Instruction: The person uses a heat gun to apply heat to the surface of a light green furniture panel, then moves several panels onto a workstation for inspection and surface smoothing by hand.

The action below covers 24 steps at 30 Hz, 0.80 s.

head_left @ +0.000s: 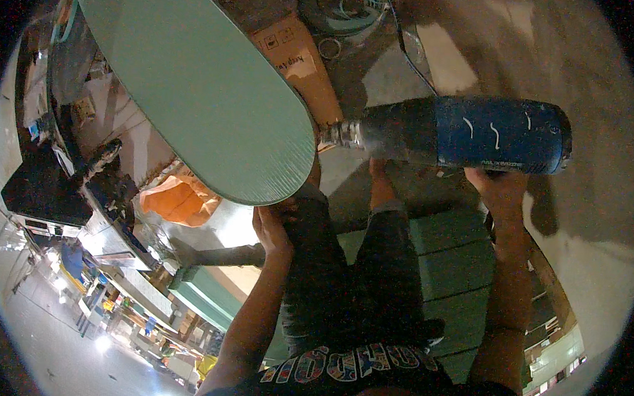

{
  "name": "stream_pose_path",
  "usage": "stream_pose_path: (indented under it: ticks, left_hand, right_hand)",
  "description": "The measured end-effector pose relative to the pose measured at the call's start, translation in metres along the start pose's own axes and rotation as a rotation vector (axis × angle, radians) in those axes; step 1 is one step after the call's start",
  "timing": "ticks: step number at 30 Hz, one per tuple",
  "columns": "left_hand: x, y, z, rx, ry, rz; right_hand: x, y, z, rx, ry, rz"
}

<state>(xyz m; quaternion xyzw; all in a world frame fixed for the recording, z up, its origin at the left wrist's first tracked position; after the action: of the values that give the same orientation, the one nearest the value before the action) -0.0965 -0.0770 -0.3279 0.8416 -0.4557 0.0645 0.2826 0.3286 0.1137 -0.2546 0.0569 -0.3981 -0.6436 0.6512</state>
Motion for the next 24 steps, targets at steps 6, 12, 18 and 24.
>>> stream_pose_path:
  ticks: [6,12,18,24]
  left_hand:
    - [-0.006,0.008,-0.026,-0.022,0.016,-0.004]
    - [-0.065,0.016,-0.098,0.385,-0.026,-0.241]
    - [-0.092,0.003,-0.137,0.643,-0.045,-0.042]
    - [-0.087,-0.001,-0.143,0.532,-0.059,-0.051]
  right_hand:
    - [-0.003,-0.009,0.023,-0.253,-0.079,-0.080]
    - [0.013,-0.006,0.112,0.536,0.143,0.059]
    - [-0.001,-0.077,0.159,0.696,0.176,0.239]
    - [0.005,-0.093,0.182,0.713,0.104,0.292]
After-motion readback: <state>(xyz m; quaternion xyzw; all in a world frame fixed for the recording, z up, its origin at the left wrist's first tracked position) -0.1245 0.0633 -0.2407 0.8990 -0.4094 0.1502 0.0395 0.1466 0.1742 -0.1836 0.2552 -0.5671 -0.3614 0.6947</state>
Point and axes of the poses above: each hand's wrist, its own x-axis away from the middle knuckle, its own y-axis out of the back of the hand, z = x × y, the point moved 2 cm from there along -x, towards the middle knuckle, and after that the axes turned 13 degrees about -y, right-handed, at the moved point
